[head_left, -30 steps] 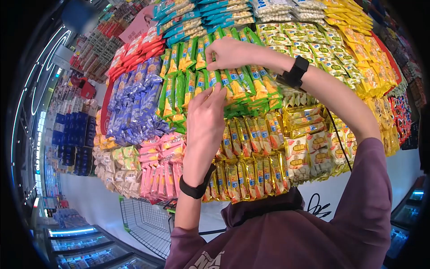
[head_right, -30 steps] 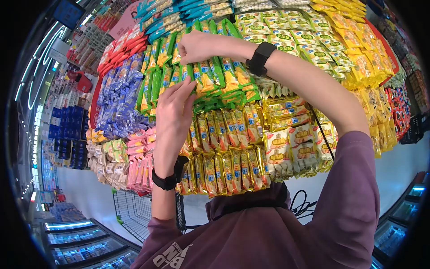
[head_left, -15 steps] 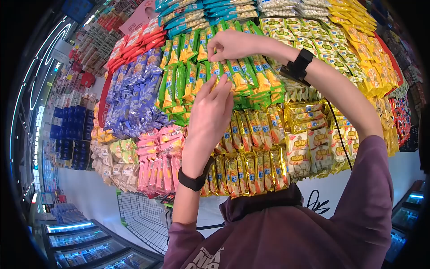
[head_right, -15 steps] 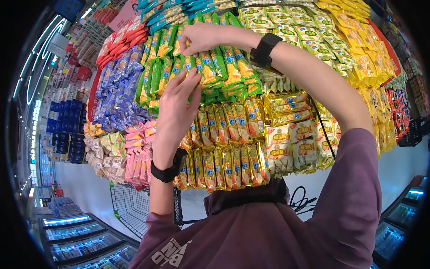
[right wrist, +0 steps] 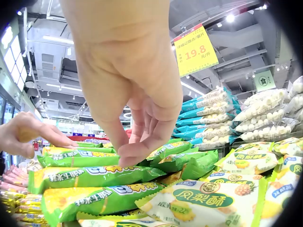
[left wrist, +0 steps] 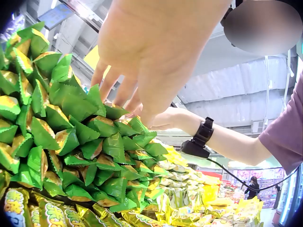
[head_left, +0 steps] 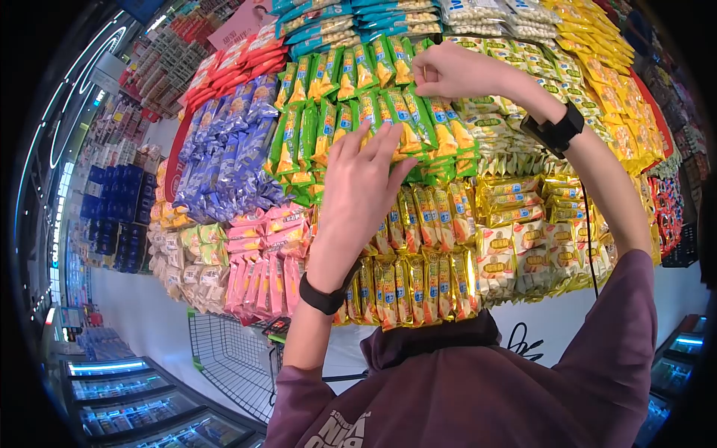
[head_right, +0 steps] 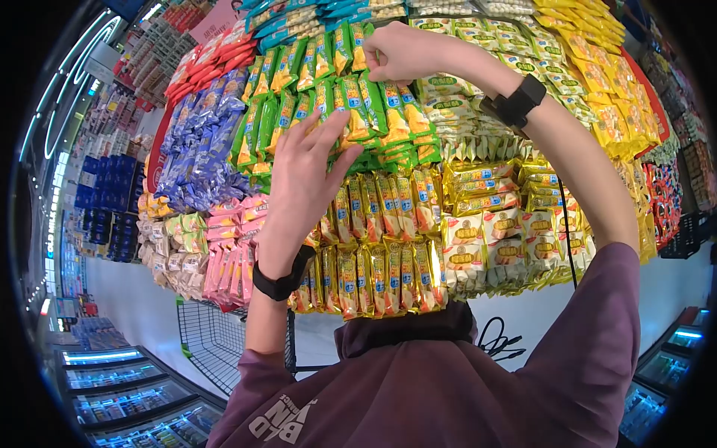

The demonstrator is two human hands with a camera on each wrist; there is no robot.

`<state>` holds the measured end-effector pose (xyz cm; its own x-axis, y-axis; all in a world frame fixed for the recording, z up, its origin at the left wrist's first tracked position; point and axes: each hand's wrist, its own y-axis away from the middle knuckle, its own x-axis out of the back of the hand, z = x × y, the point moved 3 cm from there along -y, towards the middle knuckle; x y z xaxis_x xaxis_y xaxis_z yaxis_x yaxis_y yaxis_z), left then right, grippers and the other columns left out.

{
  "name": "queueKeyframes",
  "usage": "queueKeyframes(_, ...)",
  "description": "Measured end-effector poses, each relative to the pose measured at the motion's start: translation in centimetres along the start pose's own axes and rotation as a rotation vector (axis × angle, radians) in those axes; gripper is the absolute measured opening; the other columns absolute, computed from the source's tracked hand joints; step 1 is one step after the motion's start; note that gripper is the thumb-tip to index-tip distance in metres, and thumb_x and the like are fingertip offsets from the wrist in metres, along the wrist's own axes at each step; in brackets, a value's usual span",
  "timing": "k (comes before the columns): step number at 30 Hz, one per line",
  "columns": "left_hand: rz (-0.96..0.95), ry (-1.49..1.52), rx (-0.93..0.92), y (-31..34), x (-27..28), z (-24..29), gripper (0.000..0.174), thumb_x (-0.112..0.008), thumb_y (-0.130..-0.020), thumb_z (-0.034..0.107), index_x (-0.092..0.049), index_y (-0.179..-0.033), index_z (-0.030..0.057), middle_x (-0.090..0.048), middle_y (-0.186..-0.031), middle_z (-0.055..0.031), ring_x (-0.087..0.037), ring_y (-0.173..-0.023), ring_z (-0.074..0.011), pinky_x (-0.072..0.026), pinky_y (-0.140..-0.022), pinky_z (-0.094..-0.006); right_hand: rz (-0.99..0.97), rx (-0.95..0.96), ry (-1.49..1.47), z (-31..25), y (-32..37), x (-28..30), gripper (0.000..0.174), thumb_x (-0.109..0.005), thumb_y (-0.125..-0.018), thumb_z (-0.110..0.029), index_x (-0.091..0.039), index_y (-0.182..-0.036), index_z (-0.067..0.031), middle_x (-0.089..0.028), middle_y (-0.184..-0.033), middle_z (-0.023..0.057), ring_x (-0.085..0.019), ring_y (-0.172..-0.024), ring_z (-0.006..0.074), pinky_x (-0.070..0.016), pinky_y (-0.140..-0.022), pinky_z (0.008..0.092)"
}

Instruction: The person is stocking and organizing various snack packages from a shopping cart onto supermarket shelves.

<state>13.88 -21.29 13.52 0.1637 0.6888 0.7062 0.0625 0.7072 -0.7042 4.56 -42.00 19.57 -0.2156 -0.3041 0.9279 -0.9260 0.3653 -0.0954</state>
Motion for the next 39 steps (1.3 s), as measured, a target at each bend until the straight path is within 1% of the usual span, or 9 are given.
queueKeyframes(8, -0.029, -0.027, -0.031, -0.8, -0.8, 0.7, 0.041, -0.074, -0.084, 0.015, -0.063, -0.122, 0.005, -0.068, -0.12, -0.0121, -0.056, -0.118, -0.0313, -0.0427, -0.1, -0.0435, -0.031, -0.215, -0.131, 0.8, 1.2, -0.7, 0.024, -0.068, -0.088, -0.019, -0.056, -0.084, 0.0019, -0.069, -0.068, 0.0108, -0.07, -0.059, 0.0178, -0.0585, -0.059, 0.029)
queueKeyframes(14, -0.04, 0.014, 0.006, -0.9, -0.7, 1.1, 0.038, -0.073, -0.085, 0.013, -0.064, -0.121, 0.0056, -0.067, -0.122, -0.014, -0.058, -0.116, -0.031, -0.0437, -0.099, -0.0431, 0.158, -0.056, -0.138, 1.9, 0.3, -1.9, 0.013, -0.061, -0.089, -0.01, -0.056, -0.084, 0.0012, -0.065, -0.063, 0.0095, -0.066, -0.056, 0.0163, -0.053, -0.051, 0.0309)
queueKeyframes(17, -0.036, 0.027, 0.025, -0.9, -0.6, 1.5, 0.038, -0.072, -0.085, 0.013, -0.064, -0.121, 0.0055, -0.067, -0.121, -0.015, -0.058, -0.116, -0.0313, -0.0436, -0.099, -0.0429, 0.19, 0.035, 0.064, 1.6, 0.5, -1.8, 0.016, -0.062, -0.09, -0.014, -0.057, -0.089, 0.001, -0.064, -0.063, 0.0114, -0.066, -0.057, 0.0222, -0.0521, -0.055, 0.0356)
queueKeyframes(20, -0.05, 0.019, 0.017, -0.8, -1.0, 1.3, 0.037, -0.072, -0.086, 0.014, -0.064, -0.121, 0.0053, -0.064, -0.125, -0.0153, -0.057, -0.118, -0.032, -0.0432, -0.1, -0.0431, 0.331, 0.118, 0.19, 0.1, 0.6, -1.8, 0.021, -0.063, -0.09, -0.021, -0.059, -0.094, -0.0008, -0.064, -0.063, 0.0127, -0.065, -0.059, 0.0281, -0.0509, -0.061, 0.04)
queueKeyframes(23, -0.047, -0.071, -0.027, -0.9, -1.4, 2.0, 0.037, -0.072, -0.086, 0.015, -0.065, -0.121, 0.0054, -0.061, -0.131, -0.0157, -0.055, -0.12, -0.0326, -0.0425, -0.1, -0.0434, 0.414, 0.209, 0.249, 0.5, -0.3, -2.7, 0.027, -0.065, -0.089, -0.027, -0.061, -0.101, -0.0033, -0.064, -0.065, 0.013, -0.064, -0.062, 0.0306, -0.0505, -0.065, 0.0415)
queueKeyframes(29, -0.062, -0.043, -0.015, -1.1, -1.7, 2.3, 0.035, -0.072, -0.087, 0.017, -0.066, -0.12, 0.0058, -0.059, -0.133, -0.016, -0.054, -0.121, -0.0325, -0.0415, -0.101, -0.0437, 0.246, 0.137, 0.12, -0.6, -0.2, -1.7, 0.031, -0.068, -0.086, -0.029, -0.063, -0.105, -0.0049, -0.064, -0.067, 0.0115, -0.064, -0.065, 0.027, -0.05, -0.063, 0.0392)
queueKeyframes(32, -0.063, -0.041, -0.006, -1.3, -1.7, 2.6, 0.035, -0.072, -0.087, 0.017, -0.066, -0.119, 0.0057, -0.059, -0.133, -0.0159, -0.053, -0.122, -0.0321, -0.0414, -0.102, -0.0436, 0.229, 0.186, 0.101, 0.4, -1.0, -2.3, 0.032, -0.068, -0.085, -0.027, -0.062, -0.105, -0.0034, -0.062, -0.063, 0.0097, -0.063, -0.059, 0.0253, -0.0494, -0.059, 0.0377)
queueKeyframes(35, -0.05, -0.003, -0.023, -1.4, -1.9, 2.8, 0.032, -0.069, -0.088, 0.016, -0.064, -0.117, 0.0024, -0.058, -0.131, -0.016, -0.052, -0.122, -0.0323, -0.0393, -0.104, -0.0458, 0.174, 0.081, 0.054, 0.7, -0.8, -2.0, 0.03, -0.068, -0.086, -0.025, -0.061, -0.103, -0.0011, -0.062, -0.062, 0.0079, -0.062, -0.054, 0.0213, -0.0502, -0.054, 0.0346)
queueKeyframes(39, -0.051, 0.004, -0.037, -1.4, -1.8, 3.0, 0.034, -0.071, -0.087, 0.016, -0.067, -0.119, 0.0066, -0.062, -0.13, -0.0103, -0.054, -0.121, -0.0307, -0.0413, -0.102, -0.0448, 0.07, -0.031, -0.183, 1.0, -0.6, -1.8, 0.027, -0.066, -0.089, -0.023, -0.059, -0.1, 0.0005, -0.065, -0.065, 0.0081, -0.063, -0.053, 0.0163, -0.0517, -0.05, 0.0306)
